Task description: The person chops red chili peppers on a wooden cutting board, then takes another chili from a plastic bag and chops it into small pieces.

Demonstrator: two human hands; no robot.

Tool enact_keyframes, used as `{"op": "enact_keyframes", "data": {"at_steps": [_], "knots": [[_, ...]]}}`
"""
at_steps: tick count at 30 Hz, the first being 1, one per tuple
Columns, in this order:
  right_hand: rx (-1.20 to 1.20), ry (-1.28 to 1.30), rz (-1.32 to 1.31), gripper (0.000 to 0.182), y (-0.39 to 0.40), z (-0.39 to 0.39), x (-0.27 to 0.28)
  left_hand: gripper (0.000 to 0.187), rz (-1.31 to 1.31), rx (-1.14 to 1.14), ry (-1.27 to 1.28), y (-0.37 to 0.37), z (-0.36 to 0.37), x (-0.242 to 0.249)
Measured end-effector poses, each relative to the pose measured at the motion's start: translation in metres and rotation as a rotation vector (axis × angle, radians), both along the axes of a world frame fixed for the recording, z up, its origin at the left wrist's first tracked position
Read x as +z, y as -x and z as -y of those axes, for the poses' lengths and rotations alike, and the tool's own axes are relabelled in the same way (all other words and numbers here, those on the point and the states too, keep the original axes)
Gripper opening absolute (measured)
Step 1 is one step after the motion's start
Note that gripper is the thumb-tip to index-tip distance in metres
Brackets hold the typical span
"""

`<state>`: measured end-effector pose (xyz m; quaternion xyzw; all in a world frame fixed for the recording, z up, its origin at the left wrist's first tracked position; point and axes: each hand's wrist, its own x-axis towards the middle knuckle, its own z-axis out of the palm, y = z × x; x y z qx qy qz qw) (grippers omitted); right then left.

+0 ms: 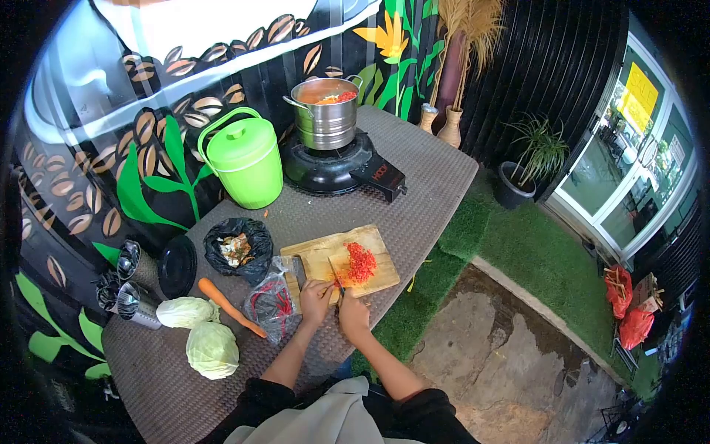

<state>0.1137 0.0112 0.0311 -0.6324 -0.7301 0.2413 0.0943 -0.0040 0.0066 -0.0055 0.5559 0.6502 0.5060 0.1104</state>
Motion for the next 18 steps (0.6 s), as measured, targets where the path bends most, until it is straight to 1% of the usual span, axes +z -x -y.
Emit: {"op": "enact_keyframes", "data": {"at_steps": [2, 4, 6, 8, 12, 14, 18], "knots": [[-0.005, -0.025, -0.004, 0.031, 0.003, -0.003, 0.000, 0.011, -0.018, -0.004, -0.021, 0.001, 0.001, 0.005], [0.004, 0.002, -0.007, 0.031, -0.001, -0.010, 0.002, 0.011, 0.074, -0.018, 0.037, -0.001, 0.003, 0.007], [0.013, 0.017, -0.006, 0.031, -0.003, -0.013, 0.003, 0.011, 0.031, -0.021, 0.012, 0.000, 0.001, 0.003], [0.023, -0.073, 0.027, 0.029, -0.003, -0.004, -0.003, 0.012, -0.007, -0.016, -0.010, 0.002, -0.001, -0.002], [-0.014, -0.002, 0.002, 0.029, 0.005, -0.010, 0.000, 0.011, -0.006, -0.022, -0.012, 0.002, -0.005, -0.004], [0.047, -0.086, -0.009, 0.026, 0.003, -0.019, -0.005, 0.011, 0.000, -0.034, 0.011, 0.002, 0.001, -0.003], [0.057, -0.049, -0.032, 0.031, -0.003, -0.011, 0.001, 0.010, -0.020, -0.033, -0.007, 0.002, 0.000, 0.000]]}}
